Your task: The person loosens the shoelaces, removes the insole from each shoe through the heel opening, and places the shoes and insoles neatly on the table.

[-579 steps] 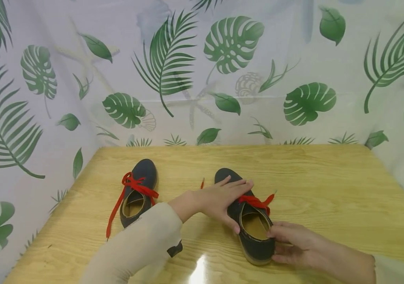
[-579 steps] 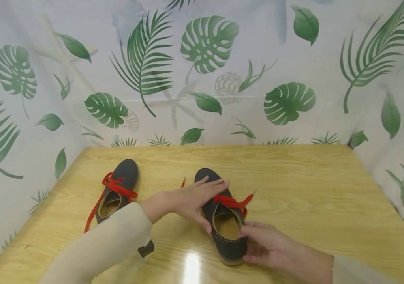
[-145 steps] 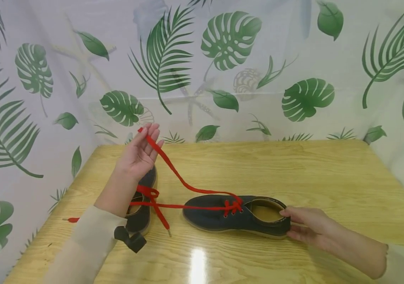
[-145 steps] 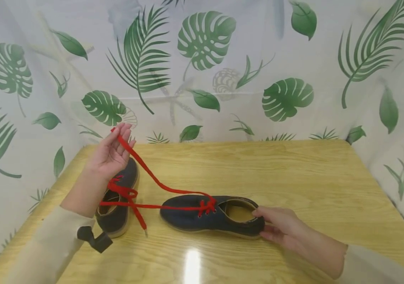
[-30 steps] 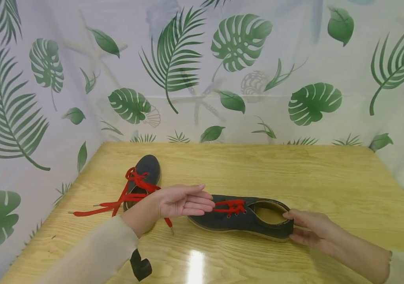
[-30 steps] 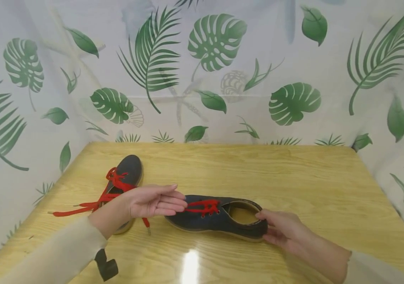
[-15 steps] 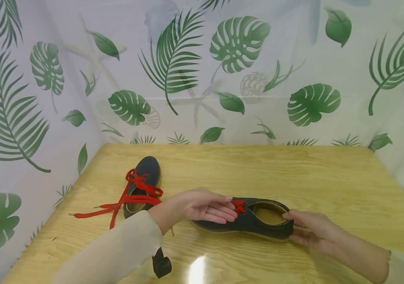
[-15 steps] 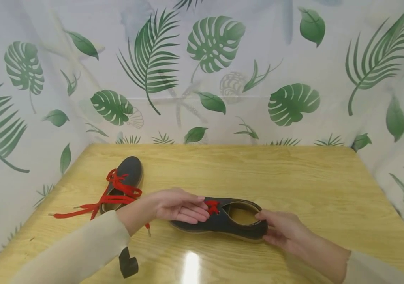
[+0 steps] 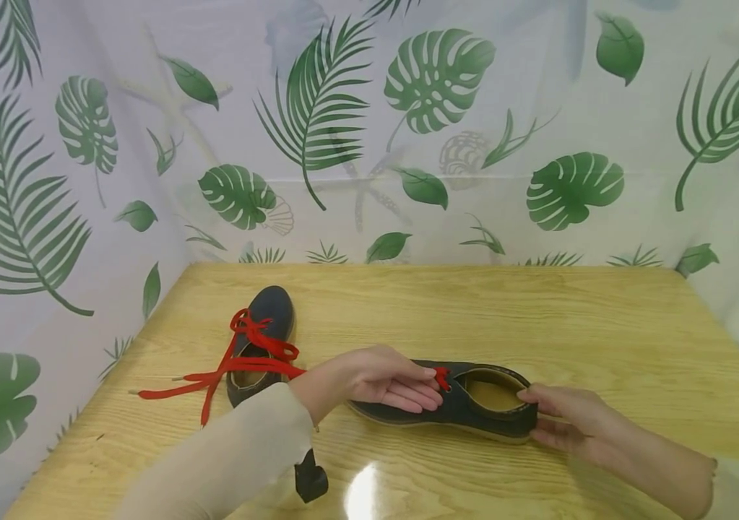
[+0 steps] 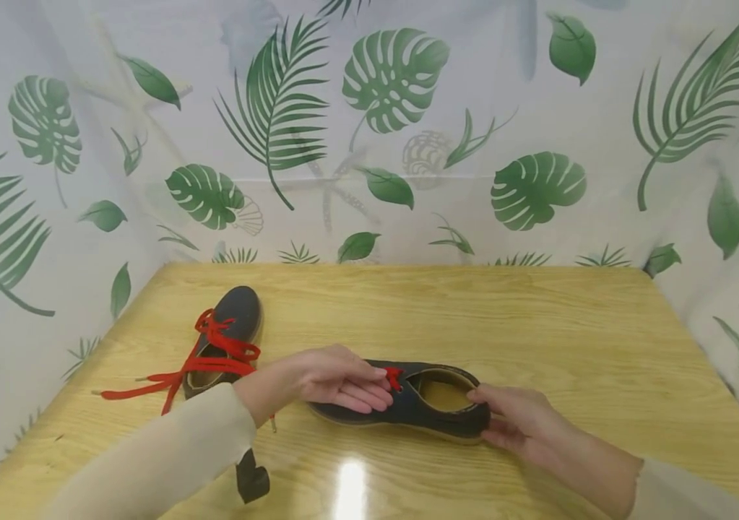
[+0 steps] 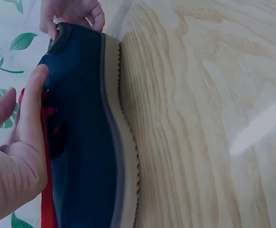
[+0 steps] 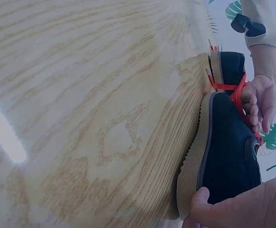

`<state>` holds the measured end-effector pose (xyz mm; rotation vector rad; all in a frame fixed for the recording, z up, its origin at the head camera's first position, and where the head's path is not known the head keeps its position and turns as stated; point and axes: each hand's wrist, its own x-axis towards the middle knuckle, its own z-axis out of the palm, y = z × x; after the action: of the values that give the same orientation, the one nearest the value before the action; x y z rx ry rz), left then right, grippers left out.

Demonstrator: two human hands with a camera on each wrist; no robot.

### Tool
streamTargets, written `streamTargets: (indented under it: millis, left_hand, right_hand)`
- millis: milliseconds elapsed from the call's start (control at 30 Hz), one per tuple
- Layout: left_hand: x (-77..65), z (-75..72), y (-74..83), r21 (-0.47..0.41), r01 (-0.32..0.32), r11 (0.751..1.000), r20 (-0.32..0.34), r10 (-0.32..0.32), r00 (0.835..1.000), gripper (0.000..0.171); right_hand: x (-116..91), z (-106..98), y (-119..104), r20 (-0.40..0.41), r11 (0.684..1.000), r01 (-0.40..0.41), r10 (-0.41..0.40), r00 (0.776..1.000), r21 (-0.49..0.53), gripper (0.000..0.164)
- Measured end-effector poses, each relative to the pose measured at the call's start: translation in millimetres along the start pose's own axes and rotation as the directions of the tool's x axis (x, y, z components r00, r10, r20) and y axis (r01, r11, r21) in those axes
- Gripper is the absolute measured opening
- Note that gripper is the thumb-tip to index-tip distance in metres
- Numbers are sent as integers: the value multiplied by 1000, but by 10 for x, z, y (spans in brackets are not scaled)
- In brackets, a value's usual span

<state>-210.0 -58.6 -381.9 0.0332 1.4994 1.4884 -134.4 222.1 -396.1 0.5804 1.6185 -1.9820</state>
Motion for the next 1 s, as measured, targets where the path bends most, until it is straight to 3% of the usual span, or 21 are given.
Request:
streamTargets:
  millis: [167,300,400,633,800,1000]
  left_hand:
    - [71,77,-50,-37,1,999,-95,-5,995,20]
    - [100,161,-99,-44,-45,998,-214,34,976,17]
    - [123,199,-134,-62,-69,996,-261,51,964,15]
    - [173,225,-202,-40,-103,994,-288,87,954,14]
    - [178,222,-284,28,-187,982,-304,187,934,13]
    - [152,218,-393,38,-328,944,-273,326,905,11]
  right_hand:
    - [2,5,2,-5,1000,2,-2,1000,-23,15]
    - [7,12,-4,-15,1000,4,-4,1000,-23,7]
    - [10,15,-5,-20,1000,0,0,1000,-26,6]
    - [18,12,-1,-31,999,-7,6,1000,-42,5]
    - [6,7,-2,-21,999,-5,4,1000,-34,10]
    - [-1,14,2,-17,1000,5,-6,1000,-20,11]
